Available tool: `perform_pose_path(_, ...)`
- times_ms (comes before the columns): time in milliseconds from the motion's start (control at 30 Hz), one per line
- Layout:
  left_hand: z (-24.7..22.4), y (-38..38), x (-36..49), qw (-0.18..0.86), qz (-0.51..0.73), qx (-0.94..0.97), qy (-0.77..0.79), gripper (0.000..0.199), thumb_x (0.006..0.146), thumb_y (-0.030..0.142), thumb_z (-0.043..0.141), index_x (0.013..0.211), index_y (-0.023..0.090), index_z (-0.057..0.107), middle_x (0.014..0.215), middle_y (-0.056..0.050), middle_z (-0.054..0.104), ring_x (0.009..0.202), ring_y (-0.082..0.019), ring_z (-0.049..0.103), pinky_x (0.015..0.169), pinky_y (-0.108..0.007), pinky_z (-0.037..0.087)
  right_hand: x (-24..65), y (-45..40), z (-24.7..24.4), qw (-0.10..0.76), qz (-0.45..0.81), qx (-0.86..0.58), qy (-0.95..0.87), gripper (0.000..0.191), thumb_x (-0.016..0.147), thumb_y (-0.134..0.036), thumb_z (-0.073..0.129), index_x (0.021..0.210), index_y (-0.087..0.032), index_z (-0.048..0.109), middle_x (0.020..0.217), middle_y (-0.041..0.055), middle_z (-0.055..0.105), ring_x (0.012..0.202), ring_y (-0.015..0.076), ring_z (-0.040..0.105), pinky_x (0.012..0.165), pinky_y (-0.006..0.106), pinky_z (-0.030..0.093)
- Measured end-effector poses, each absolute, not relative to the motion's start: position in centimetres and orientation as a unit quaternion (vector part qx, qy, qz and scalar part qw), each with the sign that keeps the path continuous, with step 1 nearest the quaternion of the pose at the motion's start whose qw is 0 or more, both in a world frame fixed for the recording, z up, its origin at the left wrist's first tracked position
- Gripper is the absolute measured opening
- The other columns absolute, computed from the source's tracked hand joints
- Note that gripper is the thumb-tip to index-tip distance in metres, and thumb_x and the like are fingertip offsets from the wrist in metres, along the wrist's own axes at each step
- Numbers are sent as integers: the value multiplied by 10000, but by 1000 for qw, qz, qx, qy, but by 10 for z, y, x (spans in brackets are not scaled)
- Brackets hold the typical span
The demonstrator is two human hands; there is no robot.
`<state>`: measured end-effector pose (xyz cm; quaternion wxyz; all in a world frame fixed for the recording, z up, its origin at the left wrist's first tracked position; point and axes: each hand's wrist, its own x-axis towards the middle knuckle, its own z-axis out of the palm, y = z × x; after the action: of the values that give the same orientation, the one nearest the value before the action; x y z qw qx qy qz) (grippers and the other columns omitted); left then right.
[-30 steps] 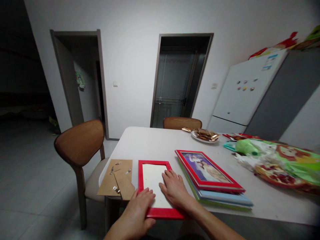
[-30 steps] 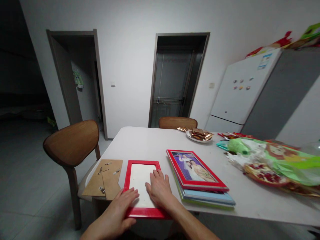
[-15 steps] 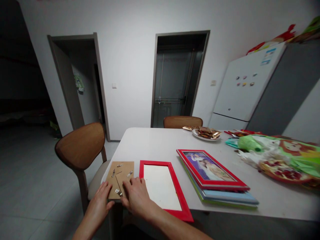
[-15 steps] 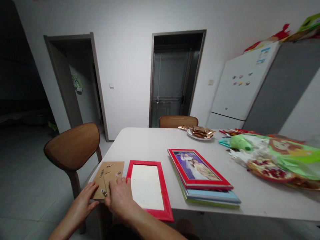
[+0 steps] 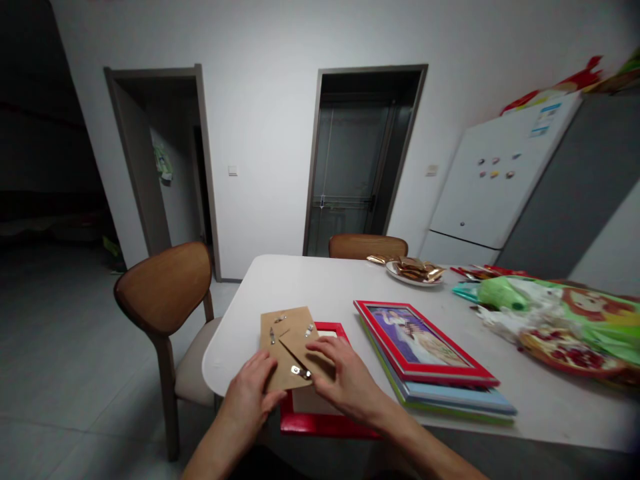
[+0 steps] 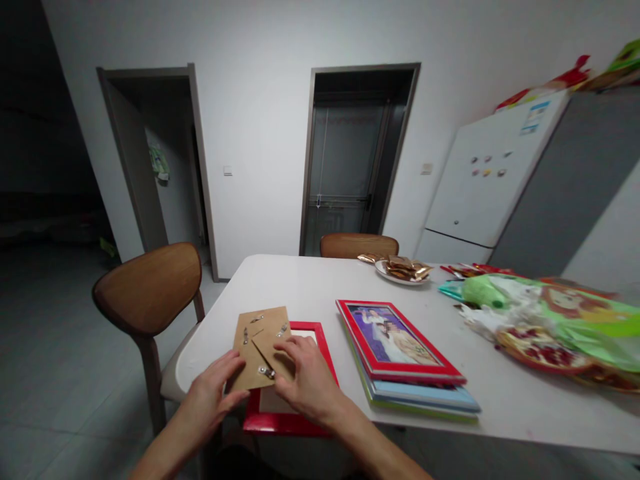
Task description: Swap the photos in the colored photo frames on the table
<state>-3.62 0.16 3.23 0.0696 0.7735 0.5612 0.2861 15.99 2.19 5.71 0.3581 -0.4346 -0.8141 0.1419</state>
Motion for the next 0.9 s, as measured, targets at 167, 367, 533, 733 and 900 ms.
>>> perform_pose_path(167,21,1,5,122,243,800,534,432,628,159,648,1047,110,557,1181,-159,522,1113,-244,461,955,-364,370,203,16,37,304,136,-495,-802,368,602,-146,499,959,-171,587,1006,77,570,948,195,491,854,339,379)
perform_pose_path(367,15,5,7,134,215,803,539,389,657,161,629,1034,95,560,1201,-159,504,1124,-233,449,965,-342,353,204,16,22,276,115,-516,-803,328,609,-164,485,914,-167,608,992,85,578,924,198,502,838,326,378)
perform_pose_path(533,15,4,6,142,209,817,519,367,658,179,632,1017,144,562,1203,-126,512,1131,-230,441,972,-391,331,207,8,28,258,119,-530,-799,297,622,-201,495,894,-174,610,973,76,588,916,197,508,824,311,380)
perform_pose_path(733,14,-2,6,144,206,827,504,361,704,207,595,1057,173,529,1230,-126,485,1152,-237,418,979,-478,278,206,0,42,252,115,-559,-782,317,608,-204,488,902,-171,604,956,69,599,903,195,516,823,300,378)
perform_pose_path(900,14,-3,6,129,205,843,480,338,725,203,574,1056,156,528,1226,-130,488,1153,-236,415,980,-480,279,199,-1,50,238,113,-587,-765,339,611,-208,474,923,-163,599,948,76,610,885,193,534,816,290,380)
